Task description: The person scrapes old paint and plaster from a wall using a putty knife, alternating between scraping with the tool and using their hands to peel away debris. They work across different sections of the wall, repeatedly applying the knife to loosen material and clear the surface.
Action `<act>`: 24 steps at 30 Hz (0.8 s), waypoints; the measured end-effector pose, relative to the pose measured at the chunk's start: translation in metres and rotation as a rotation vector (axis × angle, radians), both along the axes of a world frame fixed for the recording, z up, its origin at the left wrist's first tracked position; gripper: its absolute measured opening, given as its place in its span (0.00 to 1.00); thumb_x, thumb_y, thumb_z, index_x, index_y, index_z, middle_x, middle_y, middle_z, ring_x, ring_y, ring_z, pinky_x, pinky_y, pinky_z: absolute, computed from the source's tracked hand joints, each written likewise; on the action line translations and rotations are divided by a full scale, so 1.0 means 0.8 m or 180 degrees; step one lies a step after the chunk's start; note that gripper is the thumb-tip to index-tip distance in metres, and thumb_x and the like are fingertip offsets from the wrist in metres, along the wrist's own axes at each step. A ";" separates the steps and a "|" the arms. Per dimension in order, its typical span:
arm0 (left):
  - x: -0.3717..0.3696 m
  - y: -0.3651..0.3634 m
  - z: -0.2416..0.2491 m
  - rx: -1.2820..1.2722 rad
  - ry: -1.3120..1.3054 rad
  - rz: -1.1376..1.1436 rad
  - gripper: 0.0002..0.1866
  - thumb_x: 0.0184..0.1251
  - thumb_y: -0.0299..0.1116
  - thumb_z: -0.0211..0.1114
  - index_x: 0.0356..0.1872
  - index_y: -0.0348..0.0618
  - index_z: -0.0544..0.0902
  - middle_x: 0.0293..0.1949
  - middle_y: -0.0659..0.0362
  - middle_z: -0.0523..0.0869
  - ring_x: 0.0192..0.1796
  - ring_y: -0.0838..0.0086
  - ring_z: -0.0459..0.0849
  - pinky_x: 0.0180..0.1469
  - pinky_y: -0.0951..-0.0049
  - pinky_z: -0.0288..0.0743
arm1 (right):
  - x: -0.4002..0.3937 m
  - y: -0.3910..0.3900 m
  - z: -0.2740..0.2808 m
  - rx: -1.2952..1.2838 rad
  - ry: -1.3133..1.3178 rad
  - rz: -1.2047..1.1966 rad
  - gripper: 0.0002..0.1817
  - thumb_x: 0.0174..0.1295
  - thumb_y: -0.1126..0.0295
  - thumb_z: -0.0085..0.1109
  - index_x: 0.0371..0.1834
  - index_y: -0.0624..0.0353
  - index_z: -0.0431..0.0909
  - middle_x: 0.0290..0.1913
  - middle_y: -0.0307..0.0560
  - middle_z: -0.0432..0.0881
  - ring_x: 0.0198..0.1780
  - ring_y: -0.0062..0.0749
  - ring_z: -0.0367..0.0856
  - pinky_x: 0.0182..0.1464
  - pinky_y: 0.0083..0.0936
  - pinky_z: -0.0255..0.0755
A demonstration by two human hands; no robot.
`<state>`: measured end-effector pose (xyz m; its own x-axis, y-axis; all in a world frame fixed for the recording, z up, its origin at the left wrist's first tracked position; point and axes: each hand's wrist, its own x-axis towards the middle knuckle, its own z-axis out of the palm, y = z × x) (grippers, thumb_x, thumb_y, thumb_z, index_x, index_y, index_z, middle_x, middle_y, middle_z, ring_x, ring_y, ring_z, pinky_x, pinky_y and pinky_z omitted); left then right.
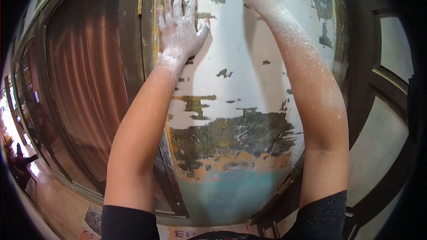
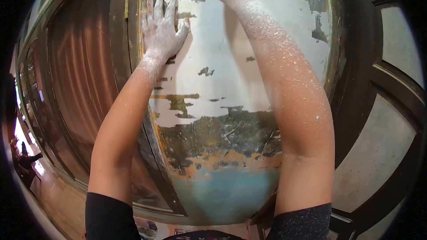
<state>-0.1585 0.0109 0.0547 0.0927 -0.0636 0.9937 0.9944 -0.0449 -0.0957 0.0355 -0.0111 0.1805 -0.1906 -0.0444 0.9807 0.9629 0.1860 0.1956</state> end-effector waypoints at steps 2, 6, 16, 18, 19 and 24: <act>0.000 0.002 0.003 0.0135 0.0032 -0.0012 0.38 0.72 0.57 0.53 0.80 0.53 0.61 0.80 0.47 0.55 0.82 0.47 0.47 0.81 0.43 0.39 | 0.010 -0.002 -0.005 0.0356 -0.0360 -0.0173 0.18 0.68 0.61 0.50 0.34 0.62 0.87 0.35 0.61 0.88 0.41 0.54 0.89 0.46 0.46 0.82; -0.003 0.004 0.003 0.0305 0.0113 -0.0162 0.38 0.71 0.57 0.53 0.79 0.53 0.62 0.80 0.46 0.57 0.82 0.46 0.49 0.81 0.42 0.39 | 0.023 -0.026 -0.018 -0.0193 -0.0169 0.0002 0.20 0.72 0.60 0.47 0.38 0.61 0.87 0.36 0.63 0.87 0.41 0.58 0.87 0.47 0.49 0.81; 0.005 -0.022 0.001 0.0057 0.0075 -0.0302 0.41 0.62 0.46 0.61 0.76 0.40 0.63 0.77 0.42 0.59 0.80 0.40 0.52 0.81 0.43 0.41 | 0.055 -0.056 -0.044 0.0068 -0.0250 -0.0009 0.22 0.74 0.56 0.42 0.52 0.58 0.83 0.53 0.65 0.83 0.57 0.59 0.80 0.61 0.47 0.73; 0.004 -0.021 0.001 0.0091 0.0082 -0.0278 0.41 0.62 0.46 0.60 0.76 0.40 0.63 0.77 0.41 0.60 0.80 0.40 0.52 0.81 0.43 0.40 | 0.048 -0.071 -0.051 -0.0054 -0.0018 0.0036 0.20 0.73 0.58 0.44 0.52 0.58 0.83 0.50 0.64 0.85 0.56 0.59 0.82 0.60 0.48 0.73; 0.004 -0.020 0.000 0.0130 0.0099 -0.0248 0.40 0.63 0.45 0.60 0.76 0.40 0.63 0.77 0.41 0.60 0.80 0.40 0.52 0.81 0.43 0.40 | 0.051 -0.064 -0.047 -0.0050 -0.0012 0.0033 0.20 0.73 0.58 0.44 0.52 0.58 0.83 0.50 0.64 0.85 0.56 0.59 0.82 0.60 0.48 0.73; 0.004 -0.021 -0.005 0.0158 0.0137 -0.0319 0.38 0.66 0.44 0.58 0.75 0.39 0.65 0.77 0.41 0.61 0.79 0.40 0.54 0.81 0.44 0.41 | 0.057 -0.025 -0.057 -0.0260 0.0048 0.0020 0.20 0.72 0.56 0.46 0.52 0.58 0.82 0.42 0.66 0.86 0.46 0.64 0.85 0.54 0.54 0.77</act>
